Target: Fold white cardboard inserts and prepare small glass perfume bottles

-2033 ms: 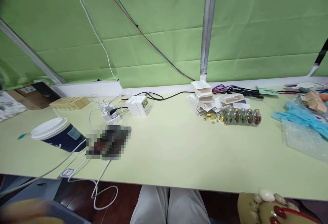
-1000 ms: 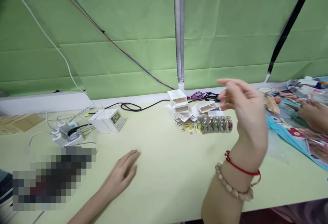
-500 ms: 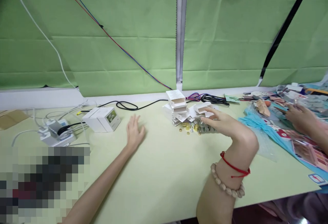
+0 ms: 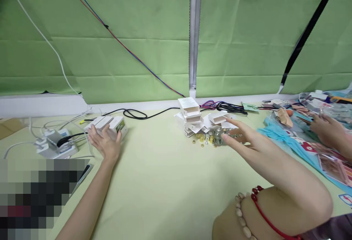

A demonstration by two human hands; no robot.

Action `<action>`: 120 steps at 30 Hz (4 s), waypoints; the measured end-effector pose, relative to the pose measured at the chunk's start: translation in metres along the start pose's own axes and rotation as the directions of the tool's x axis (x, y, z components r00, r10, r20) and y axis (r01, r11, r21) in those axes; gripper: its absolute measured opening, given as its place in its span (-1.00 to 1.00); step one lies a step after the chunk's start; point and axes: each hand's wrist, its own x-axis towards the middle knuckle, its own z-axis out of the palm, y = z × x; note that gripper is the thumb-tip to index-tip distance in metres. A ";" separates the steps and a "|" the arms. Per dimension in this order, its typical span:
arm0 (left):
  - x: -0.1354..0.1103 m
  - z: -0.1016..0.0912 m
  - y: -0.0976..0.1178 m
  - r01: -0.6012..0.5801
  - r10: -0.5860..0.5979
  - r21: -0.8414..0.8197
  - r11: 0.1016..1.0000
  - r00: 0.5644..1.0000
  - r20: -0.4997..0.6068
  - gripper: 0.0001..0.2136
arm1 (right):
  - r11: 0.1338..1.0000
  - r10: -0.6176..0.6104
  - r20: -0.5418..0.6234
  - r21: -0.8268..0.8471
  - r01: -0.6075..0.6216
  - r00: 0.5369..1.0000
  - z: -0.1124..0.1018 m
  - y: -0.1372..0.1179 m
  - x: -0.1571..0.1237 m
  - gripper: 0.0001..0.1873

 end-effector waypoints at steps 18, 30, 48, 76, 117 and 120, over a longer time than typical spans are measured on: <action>-0.042 -0.038 0.042 -0.269 0.298 -0.455 0.849 0.955 -0.009 -0.72 | 0.591 -0.799 0.079 0.293 0.752 0.597 0.146 -0.139 0.074 -0.65; -0.064 -0.053 0.074 0.184 0.160 -0.539 0.822 0.834 0.528 -0.35 | 0.609 -0.792 0.178 0.309 0.731 0.584 0.185 -0.129 0.087 -0.65; -0.059 -0.048 0.057 -0.074 0.355 -0.507 0.859 0.800 0.484 -0.49 | 0.665 -0.743 0.234 0.156 0.731 0.627 0.179 -0.131 0.071 -0.62; -0.053 -0.050 0.065 0.074 0.206 -0.436 0.897 0.802 0.560 -0.62 | 0.622 -0.780 0.154 0.097 0.777 0.606 0.169 -0.131 0.069 -0.70; -0.056 -0.047 0.060 0.036 0.288 -0.567 0.823 0.834 0.470 -0.60 | 0.730 -0.666 0.229 0.002 0.684 0.710 0.172 -0.121 0.069 -0.55; -0.058 -0.047 0.060 -0.055 0.346 -0.587 0.808 0.850 0.397 -0.63 | 0.740 -0.659 0.251 0.047 0.671 0.709 0.173 -0.120 0.071 -0.55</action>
